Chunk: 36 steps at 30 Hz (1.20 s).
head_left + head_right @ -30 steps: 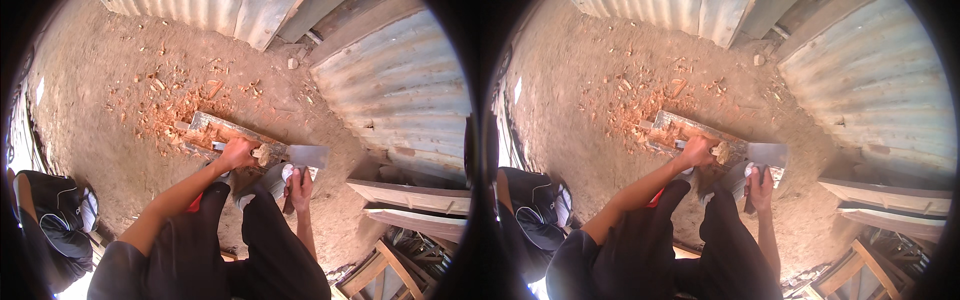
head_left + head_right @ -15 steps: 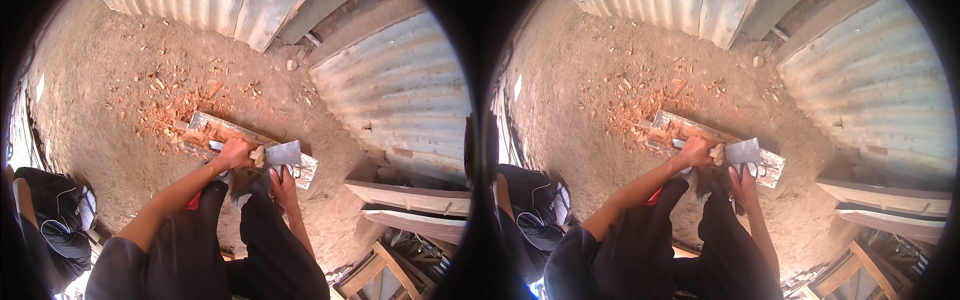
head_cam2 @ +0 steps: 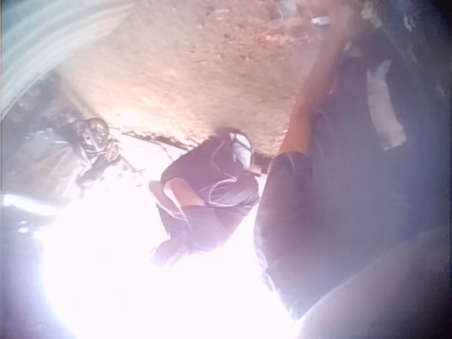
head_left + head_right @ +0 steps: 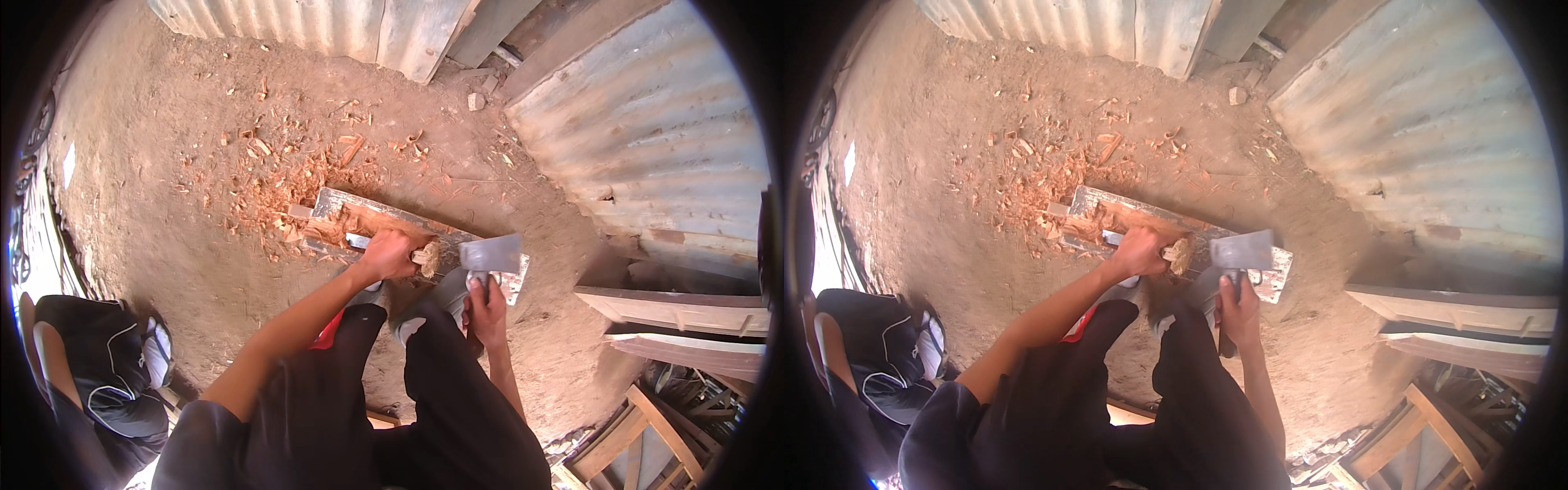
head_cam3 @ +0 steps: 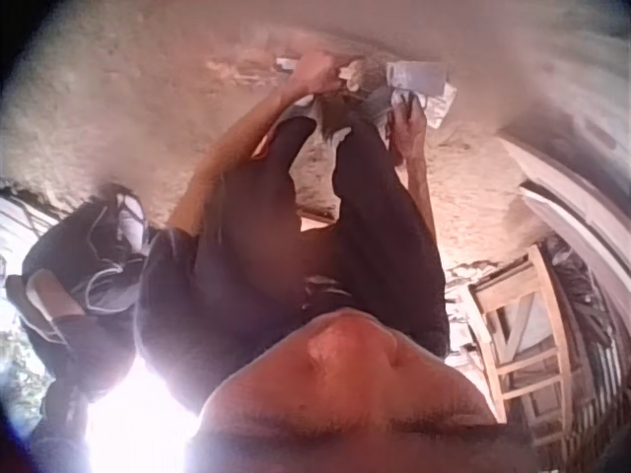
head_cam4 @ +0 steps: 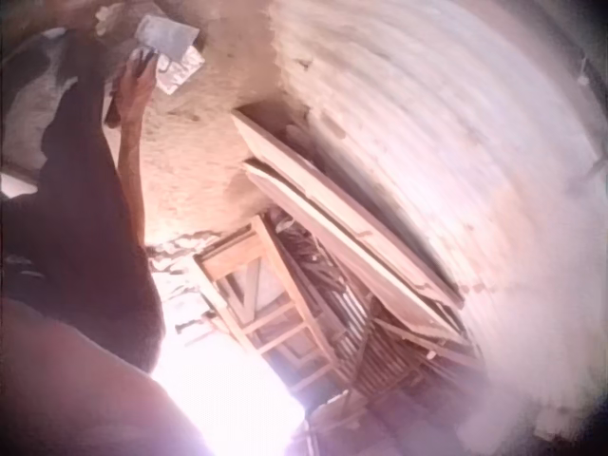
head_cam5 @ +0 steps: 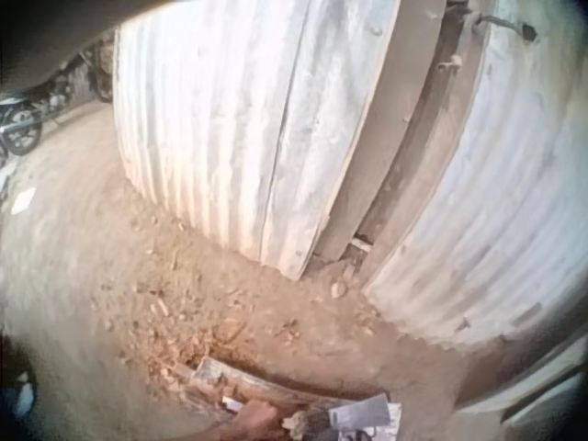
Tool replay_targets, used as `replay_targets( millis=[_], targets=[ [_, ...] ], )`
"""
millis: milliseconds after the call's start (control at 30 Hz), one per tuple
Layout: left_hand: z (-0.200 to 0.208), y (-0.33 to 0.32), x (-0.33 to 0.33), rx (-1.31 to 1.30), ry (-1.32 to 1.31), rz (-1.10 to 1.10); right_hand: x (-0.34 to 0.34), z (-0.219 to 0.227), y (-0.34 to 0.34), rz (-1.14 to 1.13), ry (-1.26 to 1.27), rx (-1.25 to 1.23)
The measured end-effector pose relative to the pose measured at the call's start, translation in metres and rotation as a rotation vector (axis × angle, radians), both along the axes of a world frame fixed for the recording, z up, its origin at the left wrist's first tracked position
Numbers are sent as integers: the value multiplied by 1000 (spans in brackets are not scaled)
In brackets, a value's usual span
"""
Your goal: The person uses a small axe to repeatedly chip away at a piece of wood resting on a wooden block. Wood shavings accumulate on the ground as the person continues to shape the wood.
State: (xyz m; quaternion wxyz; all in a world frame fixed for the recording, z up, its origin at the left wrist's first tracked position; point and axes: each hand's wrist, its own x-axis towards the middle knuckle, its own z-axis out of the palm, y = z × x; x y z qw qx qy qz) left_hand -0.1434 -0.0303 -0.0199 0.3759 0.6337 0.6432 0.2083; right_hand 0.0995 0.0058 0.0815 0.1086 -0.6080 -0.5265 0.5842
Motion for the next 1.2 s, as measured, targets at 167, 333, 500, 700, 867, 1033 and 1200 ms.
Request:
replay_targets(
  millis=[167, 333, 500, 700, 867, 1033, 1200],
  targets=[
    [-5, 7, 3, 55, 25, 72, -12, -13, -6, 212, -67, 136],
    [-12, -4, -11, -41, 179, -51, -9, -14, 21, 328, -24, 221],
    [-4, -5, -13, -20, 99, -24, -7, 15, 21, 62, 104, 86],
    [29, -1, -5, 208, -202, -21, 45, 5, 37, 94, -386, 495],
    [58, -10, -35, 106, -207, 322, 92, -42, 60, -144, -434, 639],
    [32, -44, -139, -165, 196, 821, 113, -85, 54, -297, -595, 549],
    [7, -83, -184, -252, 289, 806, 112, -99, 43, -377, -477, 585]
  ],
)
